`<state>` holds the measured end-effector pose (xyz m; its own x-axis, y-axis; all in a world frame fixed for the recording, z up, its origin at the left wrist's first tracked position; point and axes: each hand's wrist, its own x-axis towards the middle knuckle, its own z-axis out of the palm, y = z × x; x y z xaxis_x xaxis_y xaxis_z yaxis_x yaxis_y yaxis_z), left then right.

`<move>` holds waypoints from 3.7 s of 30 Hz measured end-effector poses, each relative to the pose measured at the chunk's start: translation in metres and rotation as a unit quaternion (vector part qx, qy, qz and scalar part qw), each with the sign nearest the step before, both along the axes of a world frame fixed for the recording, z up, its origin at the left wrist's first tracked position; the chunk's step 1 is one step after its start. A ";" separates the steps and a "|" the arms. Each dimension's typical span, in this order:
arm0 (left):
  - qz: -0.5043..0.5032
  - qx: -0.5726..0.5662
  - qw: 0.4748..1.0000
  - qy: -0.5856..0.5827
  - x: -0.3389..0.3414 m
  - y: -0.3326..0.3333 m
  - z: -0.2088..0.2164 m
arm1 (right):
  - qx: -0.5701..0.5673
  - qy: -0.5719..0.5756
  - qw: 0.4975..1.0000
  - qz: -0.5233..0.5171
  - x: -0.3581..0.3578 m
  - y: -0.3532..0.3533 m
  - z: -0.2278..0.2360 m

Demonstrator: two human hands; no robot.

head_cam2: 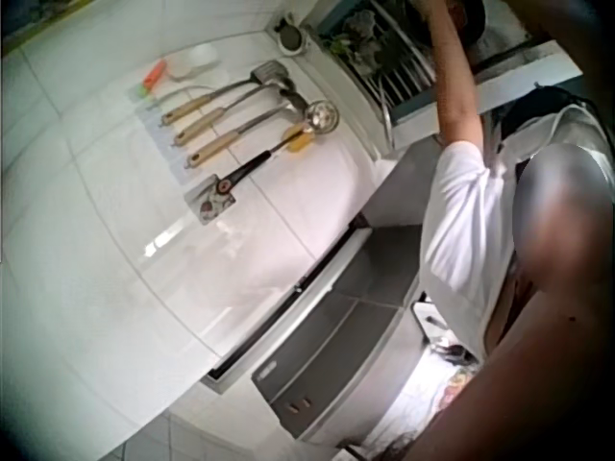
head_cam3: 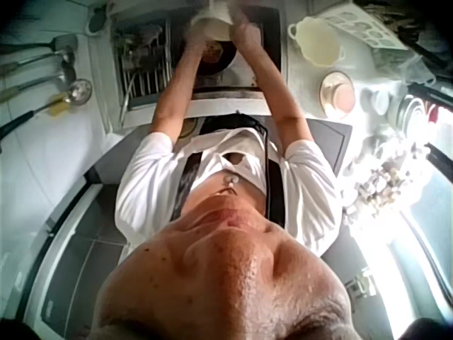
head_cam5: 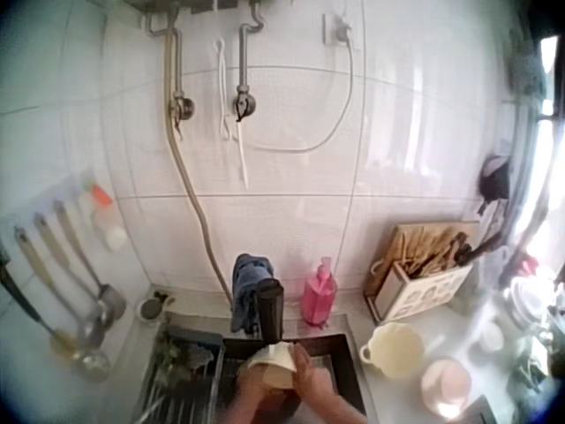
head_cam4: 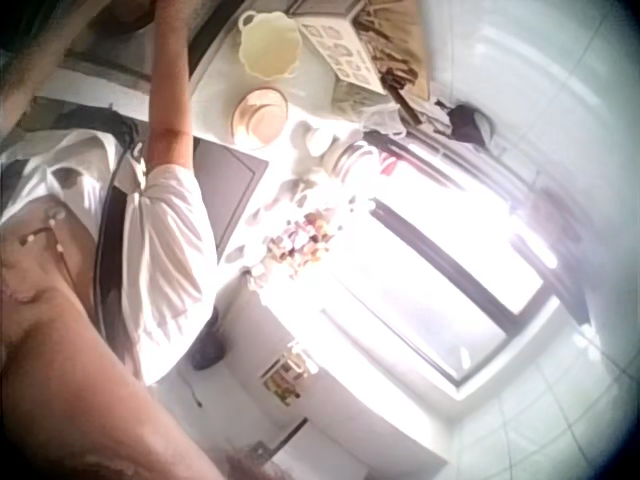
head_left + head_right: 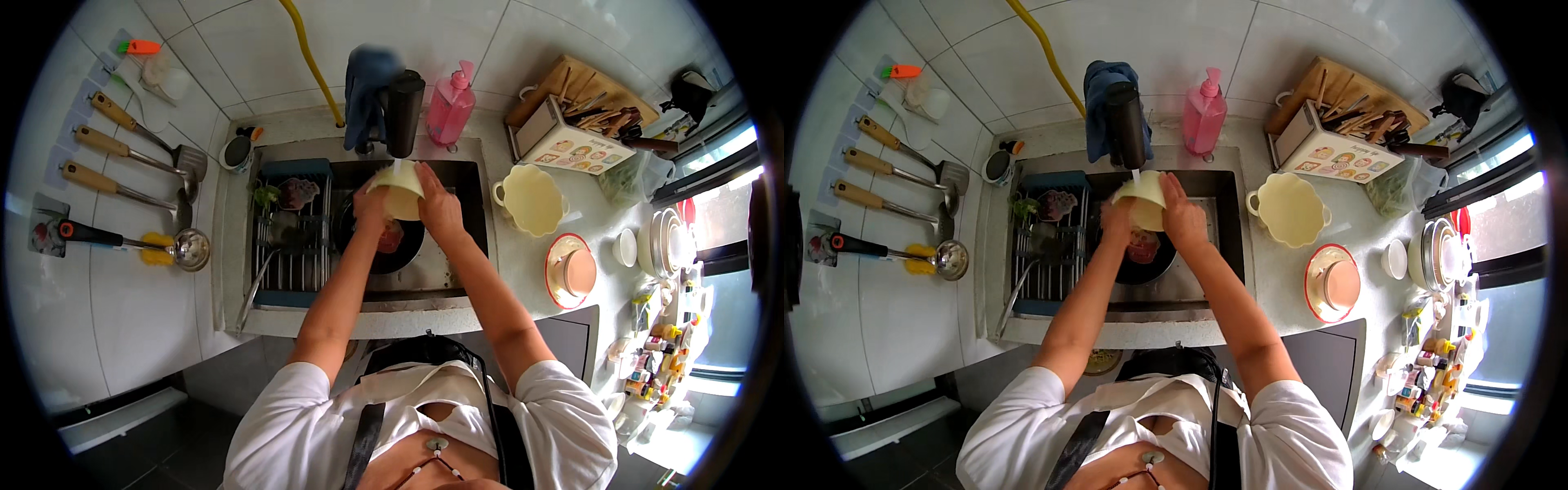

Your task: The person washes the inside and outside of a large pot using a yellow sponge, rinses it under running water, and then rinses several plates and bowls one by one before placing them on the counter.

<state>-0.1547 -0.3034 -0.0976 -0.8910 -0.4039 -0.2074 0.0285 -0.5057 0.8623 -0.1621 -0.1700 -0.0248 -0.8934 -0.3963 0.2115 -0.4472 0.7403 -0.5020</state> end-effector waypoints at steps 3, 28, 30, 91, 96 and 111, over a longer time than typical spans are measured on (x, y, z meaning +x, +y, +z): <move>-0.012 -0.338 0.938 0.080 -0.001 -0.008 0.016 | 0.047 0.043 0.998 0.027 -0.008 0.004 -0.007; 0.062 -0.235 0.967 0.077 0.013 0.008 0.010 | -0.118 0.002 0.993 -0.009 -0.026 0.006 -0.031; 0.058 -0.204 0.974 0.078 0.016 0.008 0.016 | -0.135 0.012 0.991 -0.001 -0.028 0.005 -0.029; 0.012 0.145 0.989 -0.015 0.003 0.012 0.045 | -0.531 -0.557 0.630 -0.106 0.001 -0.012 -0.080; 0.107 0.088 0.990 0.028 0.007 0.021 0.042 | -0.528 -0.469 0.693 -0.141 0.001 -0.021 -0.081; -0.126 0.279 0.952 -0.031 0.003 -0.021 0.026 | -0.225 -0.143 0.961 -0.075 -0.015 -0.006 -0.058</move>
<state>-0.1521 -0.3242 -0.0720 -0.9242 0.0082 -0.3819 -0.1953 -0.8694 0.4539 -0.1771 -0.1765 -0.0827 -0.9804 -0.1845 0.0687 -0.1486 0.4643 -0.8731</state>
